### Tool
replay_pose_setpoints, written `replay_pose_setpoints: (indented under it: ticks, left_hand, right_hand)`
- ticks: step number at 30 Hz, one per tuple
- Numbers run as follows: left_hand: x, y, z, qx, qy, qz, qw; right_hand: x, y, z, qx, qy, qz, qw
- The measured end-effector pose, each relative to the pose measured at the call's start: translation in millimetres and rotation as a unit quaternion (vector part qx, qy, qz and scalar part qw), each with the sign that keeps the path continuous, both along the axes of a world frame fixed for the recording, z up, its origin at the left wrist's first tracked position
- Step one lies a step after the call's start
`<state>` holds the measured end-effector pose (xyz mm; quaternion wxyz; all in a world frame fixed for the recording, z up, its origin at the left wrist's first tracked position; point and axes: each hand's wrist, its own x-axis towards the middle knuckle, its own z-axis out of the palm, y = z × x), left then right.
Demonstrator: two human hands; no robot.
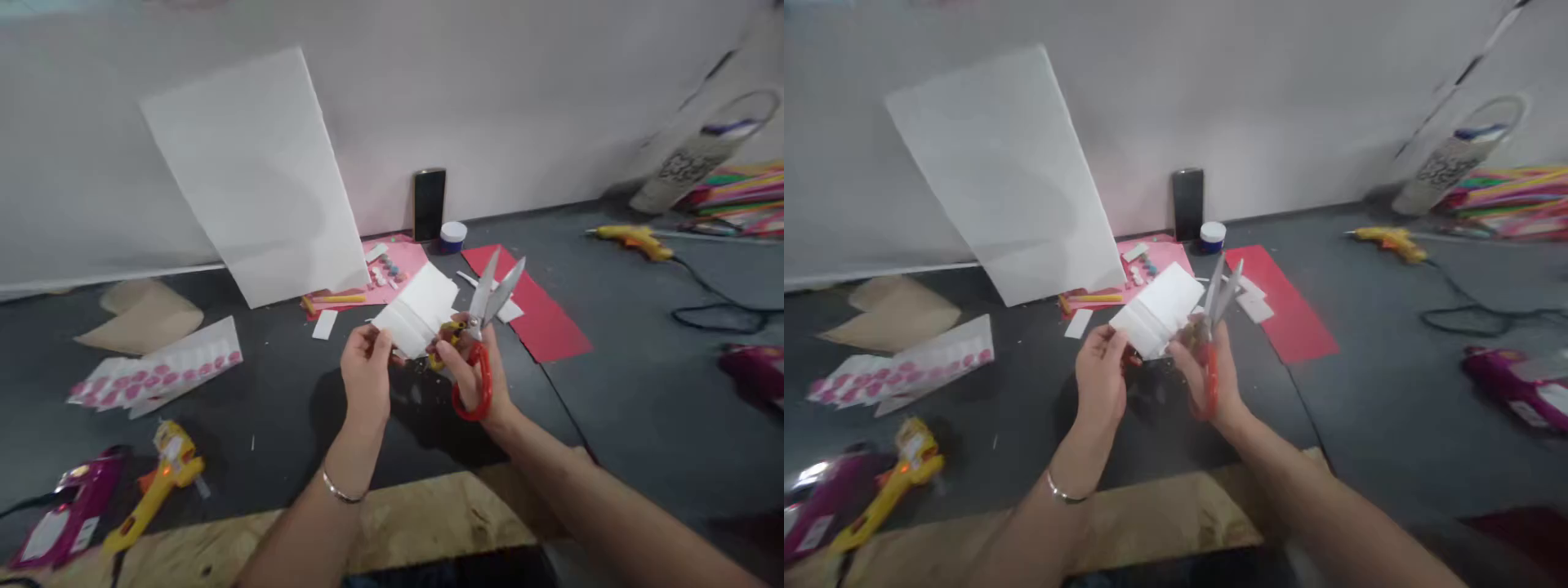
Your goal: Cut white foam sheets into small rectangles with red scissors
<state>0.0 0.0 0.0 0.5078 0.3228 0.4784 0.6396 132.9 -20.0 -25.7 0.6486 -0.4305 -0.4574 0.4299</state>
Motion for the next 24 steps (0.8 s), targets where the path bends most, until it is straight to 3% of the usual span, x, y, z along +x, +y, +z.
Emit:
replay_pose_setpoints:
  ticks: [5, 7, 9, 12, 19, 24]
  left_hand:
    - [-16.5, 14.4, 4.1, -0.011, -0.063, 0.052, 0.997]
    - [-24.7, 19.3, 6.1, -0.006, -0.08, 0.08, 0.994]
    - [-32.4, 23.0, 8.5, 0.001, -0.09, 0.108, 0.99]
    - [-38.7, 25.6, 11.9, 0.016, -0.088, 0.125, 0.988]
    - [-23.7, 20.3, 7.5, 0.0, -0.053, 0.032, 0.998]
    - [-17.3, 19.6, -0.7, -0.028, -0.043, -0.004, 0.999]
  right_hand:
    - [29.6, -0.3, 12.6, -0.017, -0.161, 0.113, 0.98]
    - [41.3, -0.2, 23.7, -0.037, -0.272, 0.19, 0.943]
    - [51.3, -0.8, 35.5, -0.061, -0.367, 0.274, 0.887]
    - [61.7, -4.1, 48.9, -0.09, -0.412, 0.328, 0.846]
    - [68.8, -15.1, 57.4, -0.155, -0.323, 0.403, 0.842]
    - [64.4, -16.2, 57.0, -0.181, -0.286, 0.392, 0.856]
